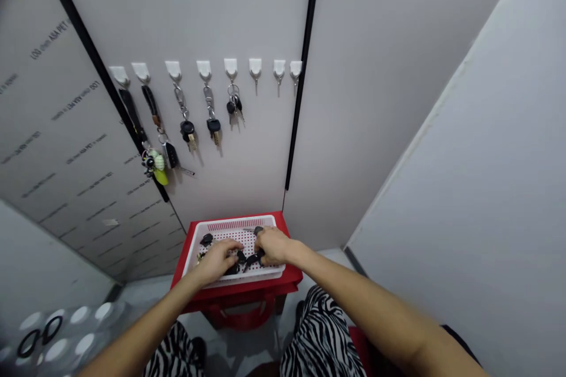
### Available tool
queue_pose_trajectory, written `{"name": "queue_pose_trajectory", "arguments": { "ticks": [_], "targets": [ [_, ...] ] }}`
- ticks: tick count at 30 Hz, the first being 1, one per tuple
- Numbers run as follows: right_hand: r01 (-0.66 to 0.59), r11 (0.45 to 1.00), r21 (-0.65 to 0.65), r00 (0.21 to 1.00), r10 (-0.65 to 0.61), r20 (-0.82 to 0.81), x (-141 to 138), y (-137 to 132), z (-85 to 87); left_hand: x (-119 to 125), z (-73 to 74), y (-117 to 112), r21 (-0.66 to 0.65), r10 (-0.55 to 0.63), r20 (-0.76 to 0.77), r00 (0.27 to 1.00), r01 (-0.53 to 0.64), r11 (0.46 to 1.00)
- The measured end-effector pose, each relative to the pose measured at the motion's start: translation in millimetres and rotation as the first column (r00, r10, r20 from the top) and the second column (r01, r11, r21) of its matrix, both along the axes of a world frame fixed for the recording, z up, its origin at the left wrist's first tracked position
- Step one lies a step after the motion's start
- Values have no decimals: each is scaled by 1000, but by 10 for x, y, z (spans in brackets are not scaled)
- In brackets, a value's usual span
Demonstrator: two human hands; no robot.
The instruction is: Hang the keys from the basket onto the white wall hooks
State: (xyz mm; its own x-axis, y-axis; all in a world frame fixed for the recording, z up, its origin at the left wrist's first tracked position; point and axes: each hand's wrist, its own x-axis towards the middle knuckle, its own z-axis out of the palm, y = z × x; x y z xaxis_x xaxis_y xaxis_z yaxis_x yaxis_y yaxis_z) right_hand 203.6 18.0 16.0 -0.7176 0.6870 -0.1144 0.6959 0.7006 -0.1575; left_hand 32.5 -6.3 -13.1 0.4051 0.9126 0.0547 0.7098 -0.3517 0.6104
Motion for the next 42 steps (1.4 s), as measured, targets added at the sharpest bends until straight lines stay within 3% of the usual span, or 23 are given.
{"name": "queue_pose_trajectory", "arguments": {
  "ticks": [4,12,18,23,26,28,31,34,38,42],
  "targets": [
    [13,998,61,995,-19,94,-35,-36,-6,50,-7,-20,4,-90,-73,993,91,996],
    [167,986,-15,981,-168,-96,-1,152,59,33,-25,-28,12,-17,-116,993,19,1000],
    [39,997,62,994,-45,97,-36,22,29,102,12,-46,51,25,-253,967,-13,999],
    [92,993,77,994,-96,54,-90,-21,-27,221,34,-16,72,63,-344,937,-41,997],
    [131,989,64,991,-131,-17,-72,23,-4,213,30,38,78,132,-258,957,-115,990],
    [141,989,43,985,-136,-104,-51,43,12,174,39,78,42,170,-106,980,-167,985],
    [128,989,-67,947,-142,-289,-47,48,17,103,86,123,-82,129,164,978,-117,990],
    [84,968,-237,862,-190,-470,-88,49,18,47,163,141,-134,95,336,937,-53,990],
    [55,916,-398,756,-298,-582,-155,87,70,2,266,156,-124,67,388,919,-20,992],
    [71,943,-324,694,-280,-663,-187,117,169,-40,370,174,-24,24,350,937,-16,1000]
  ]
}}
